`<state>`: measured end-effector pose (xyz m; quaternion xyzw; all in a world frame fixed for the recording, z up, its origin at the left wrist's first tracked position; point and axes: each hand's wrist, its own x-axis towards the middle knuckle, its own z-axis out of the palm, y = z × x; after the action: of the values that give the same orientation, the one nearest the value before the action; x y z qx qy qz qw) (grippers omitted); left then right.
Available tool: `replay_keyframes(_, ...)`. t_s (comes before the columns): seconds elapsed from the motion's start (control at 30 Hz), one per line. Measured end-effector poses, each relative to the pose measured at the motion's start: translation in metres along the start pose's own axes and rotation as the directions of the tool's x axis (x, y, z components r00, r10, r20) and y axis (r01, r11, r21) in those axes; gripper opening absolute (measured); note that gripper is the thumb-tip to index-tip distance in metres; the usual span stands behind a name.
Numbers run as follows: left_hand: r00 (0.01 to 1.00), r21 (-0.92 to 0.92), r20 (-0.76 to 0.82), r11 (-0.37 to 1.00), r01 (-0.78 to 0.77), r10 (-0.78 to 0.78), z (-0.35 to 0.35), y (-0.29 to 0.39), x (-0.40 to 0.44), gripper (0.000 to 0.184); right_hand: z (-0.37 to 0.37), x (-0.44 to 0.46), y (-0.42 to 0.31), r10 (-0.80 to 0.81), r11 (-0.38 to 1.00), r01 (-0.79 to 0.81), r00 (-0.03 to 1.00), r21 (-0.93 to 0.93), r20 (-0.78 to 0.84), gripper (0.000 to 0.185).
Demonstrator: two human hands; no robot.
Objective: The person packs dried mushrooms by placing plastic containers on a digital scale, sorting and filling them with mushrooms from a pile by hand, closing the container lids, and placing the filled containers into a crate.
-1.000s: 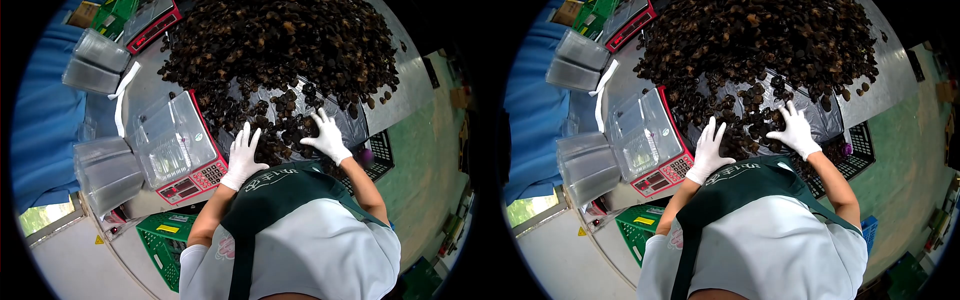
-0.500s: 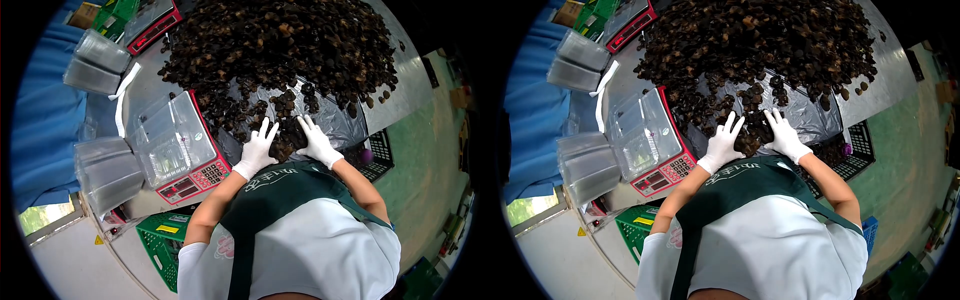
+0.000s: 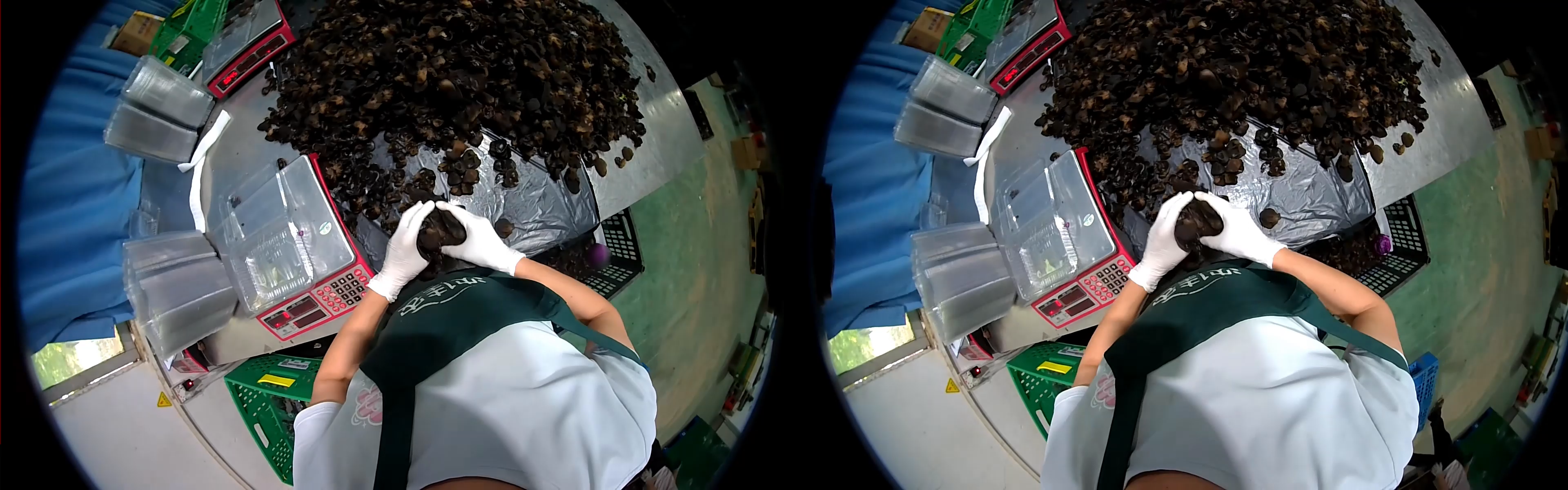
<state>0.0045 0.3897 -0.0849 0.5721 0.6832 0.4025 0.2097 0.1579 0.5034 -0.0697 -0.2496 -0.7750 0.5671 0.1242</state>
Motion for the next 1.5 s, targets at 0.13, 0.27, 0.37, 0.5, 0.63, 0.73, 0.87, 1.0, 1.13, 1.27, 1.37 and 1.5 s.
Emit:
replay_keyframes(0.13,0.989,0.088,-0.132,0.994,-0.061,0.073,-0.042,0.025,0.02,0.067,-0.013,0.036,-0.04,-0.129,0.992,0.129,0.991,0.01,0.024,0.072)
replay_keyframes(0.27,0.953,0.208,-0.292,0.978,-0.023,0.085,-0.101,0.045,0.028,0.071,-0.005,0.081,-0.092,-0.357,0.933,0.359,0.932,-0.024,0.064,0.065)
replay_keyframes(0.37,0.926,0.322,-0.371,0.945,0.054,0.073,-0.149,0.055,0.014,0.069,0.021,0.111,-0.132,-0.517,0.855,0.519,0.848,0.019,0.116,0.064)
replay_keyframes(0.5,0.875,0.387,-0.483,0.902,0.194,0.018,-0.201,0.05,-0.024,0.069,0.07,0.132,-0.177,-0.604,0.793,0.604,0.763,0.079,0.229,0.059)
replay_keyframes(0.63,0.854,0.329,-0.502,0.883,0.334,-0.136,-0.228,0.022,-0.067,0.073,0.127,0.144,-0.185,-0.521,0.827,0.561,0.748,0.027,0.41,0.054)
replay_keyframes(0.73,0.863,0.472,-0.452,0.761,0.445,-0.225,-0.233,-0.013,-0.092,0.079,0.15,0.149,-0.178,-0.368,0.851,0.51,0.75,-0.126,0.55,0.061)
replay_keyframes(0.87,0.828,0.326,-0.475,0.815,0.479,-0.297,-0.226,-0.035,-0.102,0.083,0.141,0.162,-0.17,-0.492,0.818,0.575,0.72,-0.025,0.489,0.051)
replay_keyframes(1.0,0.83,0.331,-0.496,0.829,0.451,-0.254,-0.211,-0.012,-0.085,0.081,0.077,0.165,-0.139,-0.413,0.85,0.495,0.838,-0.179,0.357,0.044)
replay_keyframes(1.13,0.765,0.244,-0.607,0.865,0.439,-0.217,-0.201,-0.004,-0.073,0.074,0.014,0.154,-0.068,-0.242,0.793,0.339,0.938,-0.506,0.248,0.051)
replay_keyframes(1.27,0.681,0.331,-0.732,0.856,0.397,-0.033,-0.182,0.017,-0.047,0.058,0.003,0.106,-0.02,0.043,0.647,0.188,0.958,-0.739,0.282,0.079)
replay_keyframes(1.37,0.803,0.413,-0.594,0.874,0.256,0.046,-0.148,0.028,-0.029,0.041,0.015,0.056,0.001,-0.106,0.611,0.304,0.946,-0.73,0.305,0.075)
replay_keyframes(1.5,0.963,0.584,-0.271,0.795,0.161,0.004,-0.115,0.038,-0.027,0.042,0.012,0.019,0.021,-0.262,0.571,0.408,0.913,-0.712,0.312,0.061)
